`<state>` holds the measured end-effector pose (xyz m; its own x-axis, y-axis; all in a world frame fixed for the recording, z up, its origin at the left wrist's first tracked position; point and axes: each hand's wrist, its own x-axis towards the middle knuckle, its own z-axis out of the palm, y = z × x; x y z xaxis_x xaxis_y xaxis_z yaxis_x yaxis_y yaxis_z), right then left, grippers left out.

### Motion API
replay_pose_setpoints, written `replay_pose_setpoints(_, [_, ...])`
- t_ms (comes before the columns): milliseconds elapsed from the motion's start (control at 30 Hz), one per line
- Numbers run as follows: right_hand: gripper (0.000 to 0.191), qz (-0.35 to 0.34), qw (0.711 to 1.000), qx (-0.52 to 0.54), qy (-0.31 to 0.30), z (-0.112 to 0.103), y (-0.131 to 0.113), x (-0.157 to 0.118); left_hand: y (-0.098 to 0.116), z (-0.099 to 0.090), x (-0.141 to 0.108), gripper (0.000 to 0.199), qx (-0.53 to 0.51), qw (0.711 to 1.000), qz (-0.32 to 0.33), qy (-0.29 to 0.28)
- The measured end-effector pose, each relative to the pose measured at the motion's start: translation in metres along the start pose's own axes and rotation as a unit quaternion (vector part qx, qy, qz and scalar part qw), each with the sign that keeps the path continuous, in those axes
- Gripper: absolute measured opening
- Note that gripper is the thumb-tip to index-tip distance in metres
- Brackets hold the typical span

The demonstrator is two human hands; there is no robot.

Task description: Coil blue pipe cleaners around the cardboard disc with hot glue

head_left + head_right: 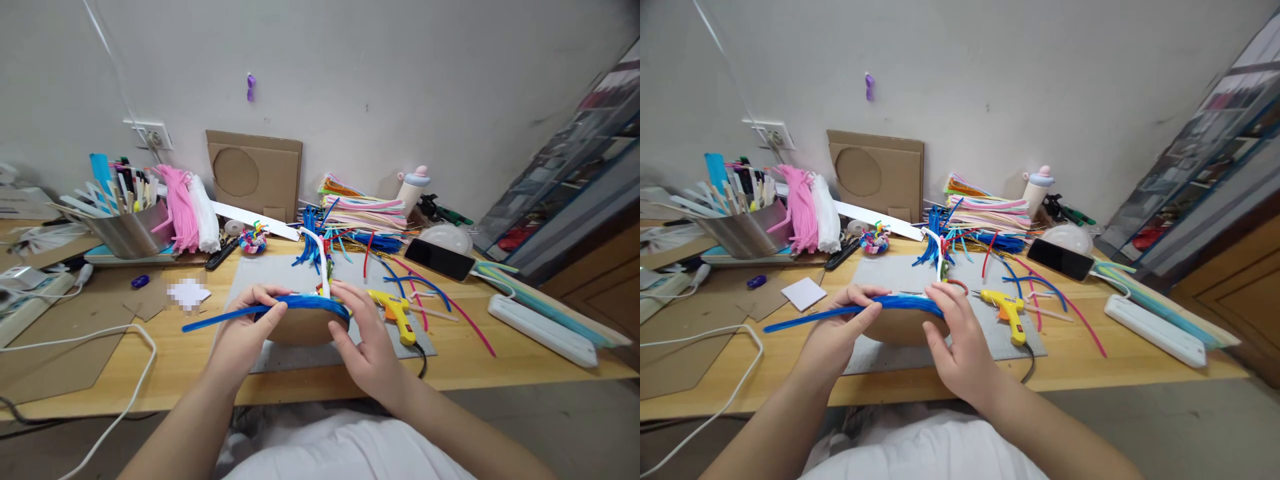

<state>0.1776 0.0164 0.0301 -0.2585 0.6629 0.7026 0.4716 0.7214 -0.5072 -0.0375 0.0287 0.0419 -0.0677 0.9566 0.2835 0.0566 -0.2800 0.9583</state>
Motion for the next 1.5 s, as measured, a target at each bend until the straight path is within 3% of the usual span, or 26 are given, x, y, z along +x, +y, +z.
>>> replay_pose_setpoints(167, [0.062,-0.101,0.987,-0.114,-0.052,-0.002,-0.016,0.0,0.0,0.004,-0.007,0.024,-0.01,1.0,0.008,0.012])
replay_pose_setpoints(367, [0.062,-0.096,0.989,-0.093,-0.057,0.004,-0.01,-0.009,0.002,0.016,-0.016,0.021,0.009,0.998,0.026,0.05])
replay_pose_setpoints(467, [0.06,-0.053,0.998,0.005,-0.024,0.007,-0.005,-0.015,0.004,0.02,-0.023,0.02,0.036,0.996,0.054,0.06])
replay_pose_setpoints(567, [0.046,0.054,0.991,0.119,0.019,0.006,-0.007,-0.016,0.007,0.022,-0.033,0.018,0.062,0.993,0.088,0.053])
replay_pose_setpoints(667, [0.032,0.126,0.977,0.173,-0.009,-0.001,-0.015,-0.01,0.01,0.021,-0.043,0.015,0.09,0.989,0.115,0.036])
replay_pose_setpoints(800, [0.025,0.144,0.968,0.195,-0.065,-0.012,-0.025,-0.002,0.011,0.02,-0.051,0.014,0.098,0.985,0.138,0.02])
replay_pose_setpoints(1200, [0.015,0.222,0.942,0.225,-0.117,-0.018,-0.029,0.002,0.005,0.021,-0.055,0.016,0.094,0.981,0.167,-0.012])
replay_pose_setpoints(1500, [0.015,0.181,0.961,0.161,-0.133,-0.02,-0.034,0.01,0.008,0.022,-0.053,0.015,0.097,0.983,0.156,-0.003])
